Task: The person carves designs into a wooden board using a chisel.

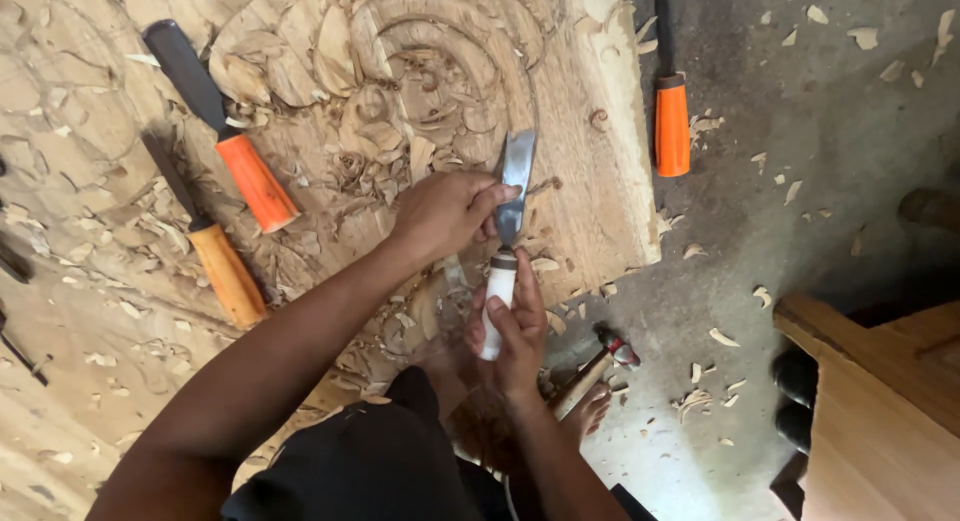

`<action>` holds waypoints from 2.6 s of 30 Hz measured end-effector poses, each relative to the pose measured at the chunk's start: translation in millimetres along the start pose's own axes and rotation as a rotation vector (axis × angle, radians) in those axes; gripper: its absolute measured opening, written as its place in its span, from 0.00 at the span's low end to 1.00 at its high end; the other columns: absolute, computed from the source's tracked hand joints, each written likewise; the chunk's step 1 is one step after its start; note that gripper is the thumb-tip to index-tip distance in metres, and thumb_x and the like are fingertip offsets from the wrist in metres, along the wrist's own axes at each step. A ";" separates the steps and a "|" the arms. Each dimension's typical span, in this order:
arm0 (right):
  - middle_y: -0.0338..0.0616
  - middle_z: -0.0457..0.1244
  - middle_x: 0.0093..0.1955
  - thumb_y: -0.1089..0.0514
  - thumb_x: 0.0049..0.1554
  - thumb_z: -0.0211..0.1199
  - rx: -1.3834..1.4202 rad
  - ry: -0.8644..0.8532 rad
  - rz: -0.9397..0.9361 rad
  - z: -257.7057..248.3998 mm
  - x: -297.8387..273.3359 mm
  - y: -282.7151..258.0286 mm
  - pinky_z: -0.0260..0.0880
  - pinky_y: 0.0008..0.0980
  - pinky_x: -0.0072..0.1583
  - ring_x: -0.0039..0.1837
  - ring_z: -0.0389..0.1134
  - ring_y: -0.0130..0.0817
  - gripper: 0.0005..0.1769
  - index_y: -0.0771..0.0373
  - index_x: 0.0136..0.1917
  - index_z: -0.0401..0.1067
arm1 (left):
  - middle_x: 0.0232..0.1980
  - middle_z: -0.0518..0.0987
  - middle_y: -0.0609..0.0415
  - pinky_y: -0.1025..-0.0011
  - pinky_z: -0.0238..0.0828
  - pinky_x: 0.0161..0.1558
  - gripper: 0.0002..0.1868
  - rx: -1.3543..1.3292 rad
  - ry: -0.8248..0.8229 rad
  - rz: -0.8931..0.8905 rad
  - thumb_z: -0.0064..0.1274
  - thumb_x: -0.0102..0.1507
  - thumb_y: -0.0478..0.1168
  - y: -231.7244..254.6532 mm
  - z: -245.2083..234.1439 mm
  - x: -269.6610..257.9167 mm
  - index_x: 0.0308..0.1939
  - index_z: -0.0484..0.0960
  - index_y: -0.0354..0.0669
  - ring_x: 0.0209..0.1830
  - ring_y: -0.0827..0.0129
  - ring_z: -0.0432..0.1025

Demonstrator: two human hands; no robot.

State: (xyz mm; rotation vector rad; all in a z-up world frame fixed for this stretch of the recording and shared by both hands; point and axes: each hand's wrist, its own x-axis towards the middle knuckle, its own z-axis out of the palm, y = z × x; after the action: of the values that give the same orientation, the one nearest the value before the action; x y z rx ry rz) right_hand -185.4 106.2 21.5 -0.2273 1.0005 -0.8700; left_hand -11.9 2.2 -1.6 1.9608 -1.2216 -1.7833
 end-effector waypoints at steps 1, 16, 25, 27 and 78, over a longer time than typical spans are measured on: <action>0.50 0.65 0.47 0.68 0.62 0.55 0.007 0.012 0.013 -0.2 0.4 -1.6 0.64 0.24 0.33 0.34 0.63 0.27 0.42 0.58 0.84 0.43 | 0.27 0.84 0.65 0.74 0.73 0.30 0.18 -0.022 0.021 -0.002 0.45 0.71 0.55 -1.7 3.7 1.4 0.40 0.87 0.52 0.25 0.80 0.80; 0.45 0.66 0.47 0.70 0.63 0.59 -0.581 -0.231 -0.073 -11.1 57.6 -37.3 0.66 0.24 0.39 0.37 0.63 0.24 0.40 0.67 0.85 0.52 | 0.33 0.82 0.60 0.81 0.69 0.23 0.14 -0.828 0.359 0.134 0.47 0.71 0.49 -34.2 29.7 12.6 0.46 0.84 0.48 0.24 0.79 0.74; 0.50 0.66 0.46 0.66 0.61 0.58 0.011 0.041 -0.089 17.3 -12.7 28.3 0.67 0.24 0.33 0.34 0.65 0.26 0.44 0.61 0.84 0.42 | 0.28 0.84 0.64 0.73 0.68 0.30 0.19 0.319 -0.186 0.088 0.46 0.70 0.58 -5.2 -19.8 9.2 0.38 0.87 0.57 0.24 0.78 0.76; 0.51 0.66 0.46 0.66 0.61 0.57 0.043 0.055 -0.078 13.4 -10.8 27.4 0.67 0.25 0.33 0.34 0.65 0.27 0.44 0.62 0.84 0.42 | 0.27 0.84 0.66 0.73 0.69 0.30 0.18 0.296 -0.189 0.062 0.46 0.69 0.59 -9.9 -16.5 14.6 0.38 0.87 0.58 0.25 0.79 0.77; 0.46 0.66 0.46 0.72 0.60 0.55 -0.333 0.051 -0.059 2.1 37.1 -19.6 0.65 0.25 0.32 0.33 0.64 0.26 0.39 0.65 0.82 0.51 | 0.28 0.85 0.65 0.76 0.72 0.24 0.19 -0.095 0.034 -0.105 0.38 0.71 0.54 1.6 1.5 18.5 0.53 0.83 0.56 0.21 0.80 0.79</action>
State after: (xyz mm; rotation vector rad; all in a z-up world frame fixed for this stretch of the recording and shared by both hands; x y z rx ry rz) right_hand -185.1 65.9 9.5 -0.5212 1.1890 -0.7620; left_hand -15.4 -11.0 -14.2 2.0263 -1.0213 -1.8136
